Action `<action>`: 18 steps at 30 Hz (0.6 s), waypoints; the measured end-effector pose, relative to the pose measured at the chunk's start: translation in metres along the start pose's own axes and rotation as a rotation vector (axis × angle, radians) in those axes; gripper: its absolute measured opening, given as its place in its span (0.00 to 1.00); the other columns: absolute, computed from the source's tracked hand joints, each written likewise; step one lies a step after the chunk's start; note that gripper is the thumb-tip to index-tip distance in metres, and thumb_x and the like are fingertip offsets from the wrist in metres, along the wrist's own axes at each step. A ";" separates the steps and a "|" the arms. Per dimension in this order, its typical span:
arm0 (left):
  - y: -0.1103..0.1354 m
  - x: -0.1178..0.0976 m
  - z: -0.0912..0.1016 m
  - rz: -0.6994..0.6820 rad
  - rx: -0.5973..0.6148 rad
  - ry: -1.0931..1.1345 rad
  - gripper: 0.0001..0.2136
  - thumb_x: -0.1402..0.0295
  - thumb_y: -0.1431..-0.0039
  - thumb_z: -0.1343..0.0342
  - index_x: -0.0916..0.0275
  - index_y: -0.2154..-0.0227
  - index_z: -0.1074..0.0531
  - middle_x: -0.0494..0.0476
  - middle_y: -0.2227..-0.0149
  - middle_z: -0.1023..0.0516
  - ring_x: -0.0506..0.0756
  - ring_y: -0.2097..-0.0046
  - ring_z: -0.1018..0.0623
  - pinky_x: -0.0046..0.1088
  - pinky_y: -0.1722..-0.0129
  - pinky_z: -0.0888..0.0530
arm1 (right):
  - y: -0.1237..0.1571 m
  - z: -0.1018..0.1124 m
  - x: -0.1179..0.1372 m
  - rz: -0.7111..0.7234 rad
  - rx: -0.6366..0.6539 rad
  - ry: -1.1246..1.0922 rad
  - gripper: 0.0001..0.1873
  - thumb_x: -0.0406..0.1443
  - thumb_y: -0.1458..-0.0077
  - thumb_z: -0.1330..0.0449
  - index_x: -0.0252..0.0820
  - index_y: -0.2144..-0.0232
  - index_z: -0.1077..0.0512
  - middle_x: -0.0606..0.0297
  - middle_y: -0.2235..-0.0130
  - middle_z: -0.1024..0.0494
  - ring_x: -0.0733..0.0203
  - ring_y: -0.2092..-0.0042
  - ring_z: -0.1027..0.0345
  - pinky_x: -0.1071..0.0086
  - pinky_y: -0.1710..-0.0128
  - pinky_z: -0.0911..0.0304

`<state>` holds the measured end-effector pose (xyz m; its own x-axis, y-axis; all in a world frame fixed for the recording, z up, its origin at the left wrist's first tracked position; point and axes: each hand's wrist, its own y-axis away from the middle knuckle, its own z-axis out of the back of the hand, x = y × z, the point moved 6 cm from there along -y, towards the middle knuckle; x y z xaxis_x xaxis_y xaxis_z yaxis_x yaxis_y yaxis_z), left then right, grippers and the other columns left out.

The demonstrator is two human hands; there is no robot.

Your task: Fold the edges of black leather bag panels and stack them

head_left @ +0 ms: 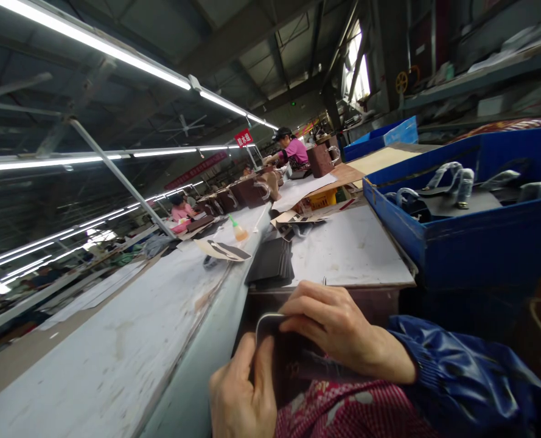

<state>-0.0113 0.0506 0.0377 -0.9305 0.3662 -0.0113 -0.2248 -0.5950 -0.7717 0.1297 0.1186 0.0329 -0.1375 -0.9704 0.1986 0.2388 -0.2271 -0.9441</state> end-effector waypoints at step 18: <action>0.004 -0.007 -0.016 0.285 0.031 0.368 0.09 0.62 0.31 0.52 0.50 0.52 0.31 0.41 0.63 0.18 0.46 0.64 0.19 0.16 0.63 0.26 | 0.004 -0.012 -0.019 -0.454 0.299 -0.644 0.24 0.49 0.37 0.42 0.33 0.73 0.29 0.69 0.75 0.33 0.72 0.73 0.43 0.79 0.72 0.45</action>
<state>-0.0011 0.0573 0.0248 -0.7934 0.4107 -0.4492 0.0111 -0.7281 -0.6854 0.1217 0.1376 0.0224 0.2714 -0.6164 0.7392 0.5498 -0.5311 -0.6447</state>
